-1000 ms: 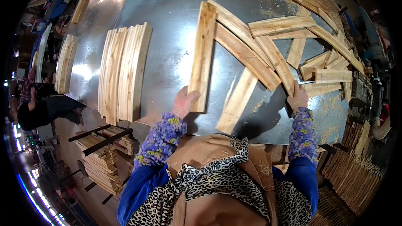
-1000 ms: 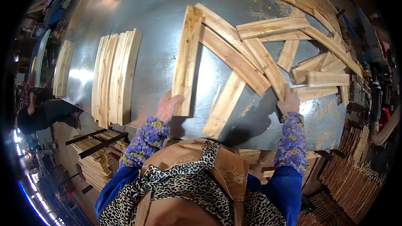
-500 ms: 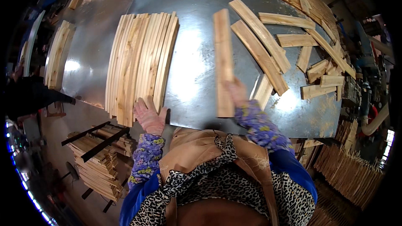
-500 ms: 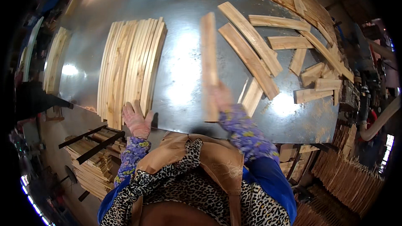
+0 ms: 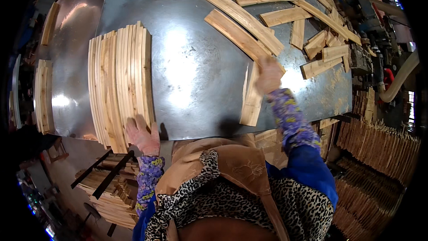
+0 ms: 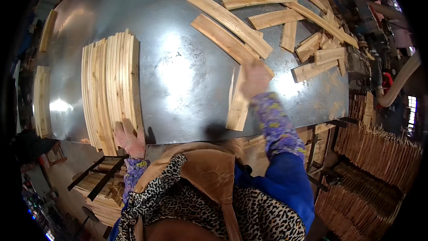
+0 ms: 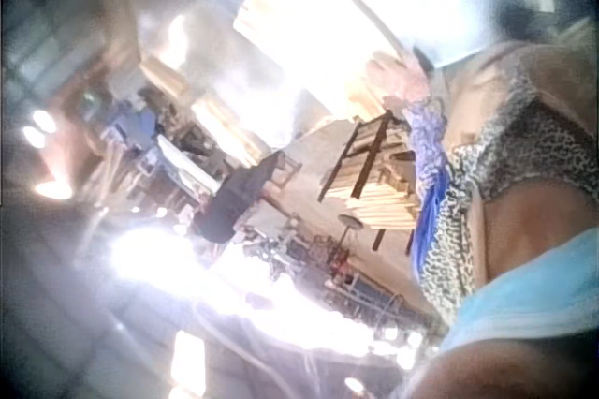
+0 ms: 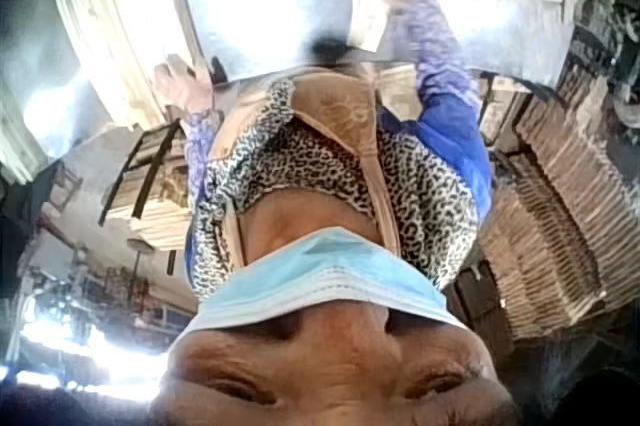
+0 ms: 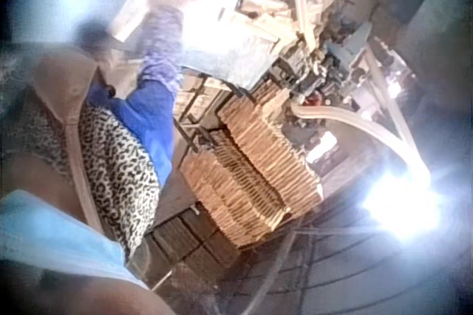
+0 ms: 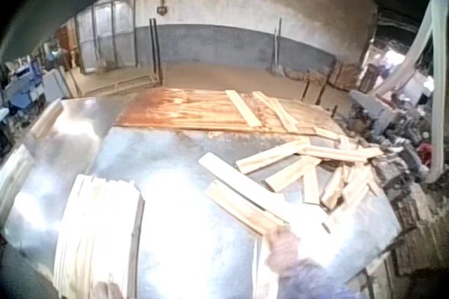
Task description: The person walks to a metal workbench in a workshop and begins stacking thin wooden planks. They pick up planks from a pile on the table, align them, and place them into a neat stack. The person continues this repetitive stacking process throughout the clip.
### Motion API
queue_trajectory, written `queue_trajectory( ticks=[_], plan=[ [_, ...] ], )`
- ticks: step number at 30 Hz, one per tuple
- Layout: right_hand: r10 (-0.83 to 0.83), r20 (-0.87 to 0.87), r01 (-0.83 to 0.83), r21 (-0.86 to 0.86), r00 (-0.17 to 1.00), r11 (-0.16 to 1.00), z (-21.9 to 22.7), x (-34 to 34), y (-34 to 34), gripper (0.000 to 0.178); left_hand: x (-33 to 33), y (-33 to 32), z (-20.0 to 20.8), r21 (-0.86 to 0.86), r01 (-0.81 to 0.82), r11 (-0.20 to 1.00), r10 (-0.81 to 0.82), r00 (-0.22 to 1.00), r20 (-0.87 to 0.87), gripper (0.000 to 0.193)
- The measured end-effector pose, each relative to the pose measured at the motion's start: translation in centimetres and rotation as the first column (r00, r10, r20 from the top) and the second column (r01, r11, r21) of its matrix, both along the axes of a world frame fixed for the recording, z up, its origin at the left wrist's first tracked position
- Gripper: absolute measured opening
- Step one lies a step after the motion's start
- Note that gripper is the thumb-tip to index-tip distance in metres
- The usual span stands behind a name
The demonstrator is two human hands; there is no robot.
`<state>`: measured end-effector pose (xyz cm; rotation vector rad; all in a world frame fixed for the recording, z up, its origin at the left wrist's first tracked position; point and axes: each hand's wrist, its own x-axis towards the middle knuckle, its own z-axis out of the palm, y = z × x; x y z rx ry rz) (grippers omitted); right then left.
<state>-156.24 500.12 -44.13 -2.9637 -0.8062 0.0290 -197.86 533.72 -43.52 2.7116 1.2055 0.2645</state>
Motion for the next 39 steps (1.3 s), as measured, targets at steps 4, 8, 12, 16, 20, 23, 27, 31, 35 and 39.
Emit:
queue_trajectory(
  ticks=[4, 8, 12, 16, 20, 23, 27, 31, 35, 39],
  plan=[
    [-0.11, -0.145, 0.106, -0.036, 0.983, 0.994, -0.9, 4.5, -9.1, 0.075, 10.6, -4.5, 3.4, -0.268, 0.241, 0.933, -0.15, 0.936, 0.319, 0.068],
    [-0.079, -0.838, 0.141, -0.002, 0.54, 0.99, 7.9, 0.7, -2.2, 0.081, 20.6, -12.5, 2.9, -0.885, 0.28, 0.373, 0.241, 0.891, 0.384, 0.072],
    [0.246, -0.872, 0.216, 0.36, 0.424, 0.907, 2.6, -1.4, -2.4, 0.089, 26.9, -15.3, -3.0, -0.89, 0.303, -0.34, 0.513, 0.853, 0.094, 0.072],
    [0.046, -0.072, -0.043, 0.034, 0.996, 0.998, 0.8, 10.9, -1.0, 0.09, 26.5, -13.9, -3.3, -0.985, 0.148, 0.089, 0.427, 0.888, 0.172, 0.06],
    [-0.075, -0.233, 0.095, 0.073, 0.97, 0.993, -3.0, 17.7, -2.6, 0.091, 20.4, -10.6, -1.5, -0.857, -0.058, 0.512, 0.303, 0.946, 0.118, 0.056],
    [-0.102, -0.39, 0.076, -0.081, 0.915, 0.994, 2.7, 16.1, 0.5, 0.098, 11.5, -7.0, -3.3, -0.919, -0.016, 0.394, 0.528, 0.822, 0.212, 0.045],
    [0.096, -0.873, 0.316, 0.274, 0.479, 0.908, 5.0, 9.6, 3.0, 0.116, 6.3, -3.6, -2.5, -0.957, 0.118, 0.263, 0.635, 0.726, 0.264, 0.037],
    [0.449, -0.885, 0.607, 0.291, -0.122, 0.74, 1.0, -1.7, 5.1, 0.118, 4.5, -1.8, -0.8, -0.914, 0.08, 0.398, 0.521, 0.8, 0.297, 0.045],
    [0.658, -0.631, 0.778, 0.134, -0.411, 0.614, -3.6, -11.0, 9.9, 0.082, 2.2, -0.4, 2.7, -0.943, 0.147, 0.299, 0.664, 0.678, 0.316, 0.056],
    [0.736, -0.572, 0.892, 0.014, -0.363, 0.451, -4.5, -14.3, 12.8, 0.082, 0.9, 1.9, 3.1, -0.919, 0.124, 0.376, 0.594, 0.728, 0.341, 0.061]
  ],
)
